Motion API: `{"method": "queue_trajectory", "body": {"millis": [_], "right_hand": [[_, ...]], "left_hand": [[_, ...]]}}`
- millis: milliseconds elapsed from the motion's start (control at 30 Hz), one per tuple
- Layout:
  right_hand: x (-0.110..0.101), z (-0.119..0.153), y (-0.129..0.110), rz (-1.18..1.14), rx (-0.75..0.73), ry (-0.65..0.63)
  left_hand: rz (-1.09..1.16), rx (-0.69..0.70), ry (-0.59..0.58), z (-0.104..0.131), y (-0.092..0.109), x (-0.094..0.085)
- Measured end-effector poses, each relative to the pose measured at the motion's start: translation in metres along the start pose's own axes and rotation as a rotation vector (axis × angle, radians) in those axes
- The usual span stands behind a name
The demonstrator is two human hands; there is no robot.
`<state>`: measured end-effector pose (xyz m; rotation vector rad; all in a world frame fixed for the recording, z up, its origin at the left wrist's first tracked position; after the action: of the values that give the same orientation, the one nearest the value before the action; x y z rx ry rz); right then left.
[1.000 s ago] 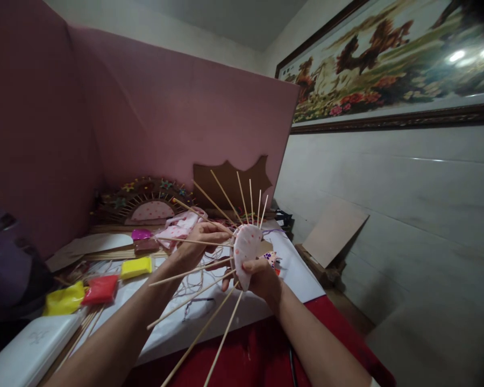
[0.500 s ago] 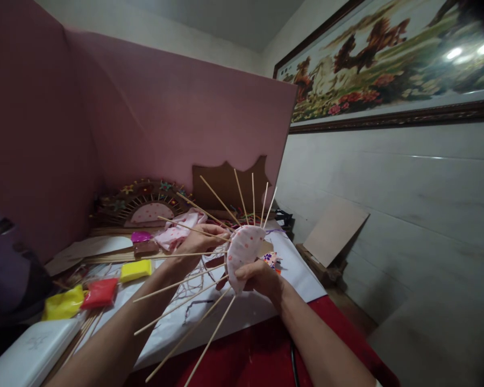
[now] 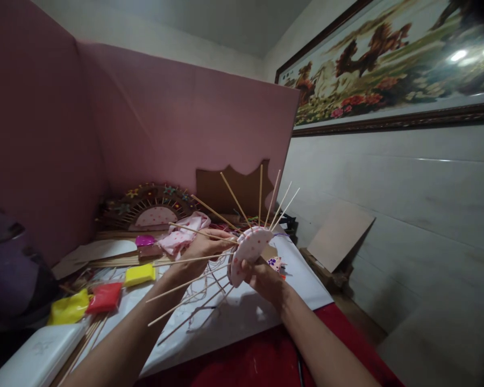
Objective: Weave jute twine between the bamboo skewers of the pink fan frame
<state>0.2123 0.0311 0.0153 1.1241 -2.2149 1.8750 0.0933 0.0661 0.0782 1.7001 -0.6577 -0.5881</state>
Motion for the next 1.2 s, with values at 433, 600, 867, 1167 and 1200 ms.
{"method": "queue_trajectory", "body": {"millis": [433,600,867,1167,1200], "right_hand": [[-0.008,-0.005,-0.002,-0.196,-0.058,0.149],[-0.006,-0.002,-0.006,-0.223,-0.059,0.146],[0.004,-0.002,0.000,-0.332,0.016,0.035],[0.010,0.001,0.003,-0.316,0.071,-0.081],[0.011,0.001,0.004,-0.343,0.072,-0.072]], "left_hand": [[-0.129,0.091,0.109,-0.004,-0.001,0.000],[-0.135,0.154,0.138,-0.003,0.004,0.004],[-0.138,0.072,0.090,0.000,0.006,0.005],[-0.119,0.093,0.030,-0.003,0.000,-0.006],[-0.116,0.090,0.029,-0.004,-0.001,-0.007]]}}
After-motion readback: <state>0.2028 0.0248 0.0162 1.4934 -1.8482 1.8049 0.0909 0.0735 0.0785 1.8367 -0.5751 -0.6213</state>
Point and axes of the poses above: each hand's wrist, its own z-axis away from the middle knuckle, its own x-axis out of the palm, y = z × x, the point moved 5 cm from there along -z, towards the middle knuckle, and after that the axes turned 14 degrees about -y, right-handed, at the moved point
